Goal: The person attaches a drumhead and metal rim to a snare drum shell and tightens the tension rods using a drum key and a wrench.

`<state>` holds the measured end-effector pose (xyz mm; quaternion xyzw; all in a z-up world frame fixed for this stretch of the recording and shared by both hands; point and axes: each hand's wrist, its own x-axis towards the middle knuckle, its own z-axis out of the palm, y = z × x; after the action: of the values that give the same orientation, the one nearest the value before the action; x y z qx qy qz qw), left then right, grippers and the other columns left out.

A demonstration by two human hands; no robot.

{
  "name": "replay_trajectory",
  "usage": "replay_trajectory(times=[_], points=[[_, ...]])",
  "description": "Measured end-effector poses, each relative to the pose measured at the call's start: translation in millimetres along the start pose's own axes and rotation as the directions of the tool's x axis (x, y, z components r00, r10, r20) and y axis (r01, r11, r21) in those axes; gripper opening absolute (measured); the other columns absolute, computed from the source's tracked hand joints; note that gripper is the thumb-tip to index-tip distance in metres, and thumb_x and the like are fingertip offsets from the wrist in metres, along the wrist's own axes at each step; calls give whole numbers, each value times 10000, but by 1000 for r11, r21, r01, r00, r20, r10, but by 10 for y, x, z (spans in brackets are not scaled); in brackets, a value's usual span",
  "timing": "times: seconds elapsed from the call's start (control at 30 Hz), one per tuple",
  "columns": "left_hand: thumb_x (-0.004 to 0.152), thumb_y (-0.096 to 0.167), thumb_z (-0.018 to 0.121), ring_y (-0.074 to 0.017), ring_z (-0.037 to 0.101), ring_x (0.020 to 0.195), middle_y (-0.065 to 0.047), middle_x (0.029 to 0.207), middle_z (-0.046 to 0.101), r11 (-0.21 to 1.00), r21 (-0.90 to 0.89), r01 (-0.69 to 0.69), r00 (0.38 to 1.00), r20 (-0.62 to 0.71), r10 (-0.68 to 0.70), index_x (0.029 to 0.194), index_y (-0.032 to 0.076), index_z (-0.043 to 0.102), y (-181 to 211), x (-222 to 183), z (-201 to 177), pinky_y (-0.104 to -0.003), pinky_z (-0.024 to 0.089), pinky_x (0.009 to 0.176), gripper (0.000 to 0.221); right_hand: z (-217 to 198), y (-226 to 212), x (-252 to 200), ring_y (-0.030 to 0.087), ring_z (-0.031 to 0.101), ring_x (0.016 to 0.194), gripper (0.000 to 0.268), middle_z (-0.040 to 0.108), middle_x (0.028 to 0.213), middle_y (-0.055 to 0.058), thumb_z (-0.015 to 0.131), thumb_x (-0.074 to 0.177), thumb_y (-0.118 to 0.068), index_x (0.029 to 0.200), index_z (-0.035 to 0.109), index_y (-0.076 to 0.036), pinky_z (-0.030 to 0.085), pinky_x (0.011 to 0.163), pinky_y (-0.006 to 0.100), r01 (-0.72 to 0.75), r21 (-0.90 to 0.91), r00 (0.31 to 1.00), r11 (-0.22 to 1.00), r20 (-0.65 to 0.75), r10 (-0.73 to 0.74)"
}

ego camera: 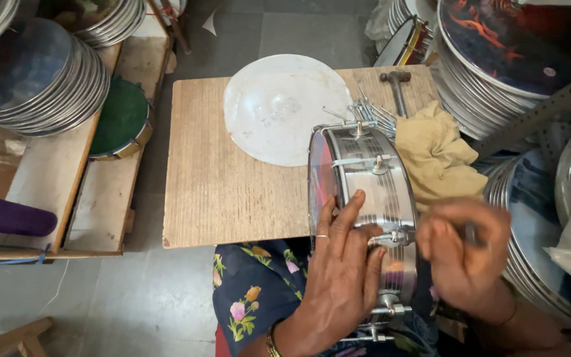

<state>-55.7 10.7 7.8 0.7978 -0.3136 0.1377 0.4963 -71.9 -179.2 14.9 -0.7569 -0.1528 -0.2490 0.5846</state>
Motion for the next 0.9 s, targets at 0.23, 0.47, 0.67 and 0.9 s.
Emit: replay_trajectory(times=[0.23, 0.47, 0.67, 0.9], points=[[983, 37, 635, -541, 398, 1426, -299, 1486, 447, 999, 18, -40, 999, -19, 41, 1187, -52, 571, 4, -9, 40, -617, 304, 1242, 232, 15, -58, 623, 54, 375, 460, 229, 456, 599, 4, 460, 1031, -83, 1256, 448, -40, 294, 405, 198, -520, 91, 845, 849, 200, 496], [1010, 36, 601, -477, 446, 1420, -271, 1452, 488, 999, -11, -39, 999, -19, 39, 1172, -35, 585, 23, -37, 68, -611, 297, 1253, 177, -52, 28, 134, 57, 447, 554, 255, 529, 693, 23, 425, 1101, -32, 1352, 393, -56, 370, 517, 188, -111, 98, 994, 989, -6, 112], [1023, 29, 600, -423, 468, 1449, -238, 1390, 515, 998, -45, -49, 997, 49, 51, 1176, -35, 574, 63, -73, 70, -636, 271, 1284, 168, -154, 85, 78, 57, 426, 510, 229, 505, 646, 33, 419, 1102, -52, 1331, 403, -51, 358, 490, 193, -183, 93, 982, 979, -30, 186], [976, 37, 640, -448, 435, 1427, -264, 1408, 521, 999, -29, -42, 999, 12, 42, 1159, -23, 574, 72, -58, 77, -640, 286, 1237, 203, -166, -18, 234, 86, 454, 553, 271, 524, 673, 60, 424, 1091, -61, 1361, 407, -51, 388, 509, 221, -255, 303, 966, 918, 44, 254]])
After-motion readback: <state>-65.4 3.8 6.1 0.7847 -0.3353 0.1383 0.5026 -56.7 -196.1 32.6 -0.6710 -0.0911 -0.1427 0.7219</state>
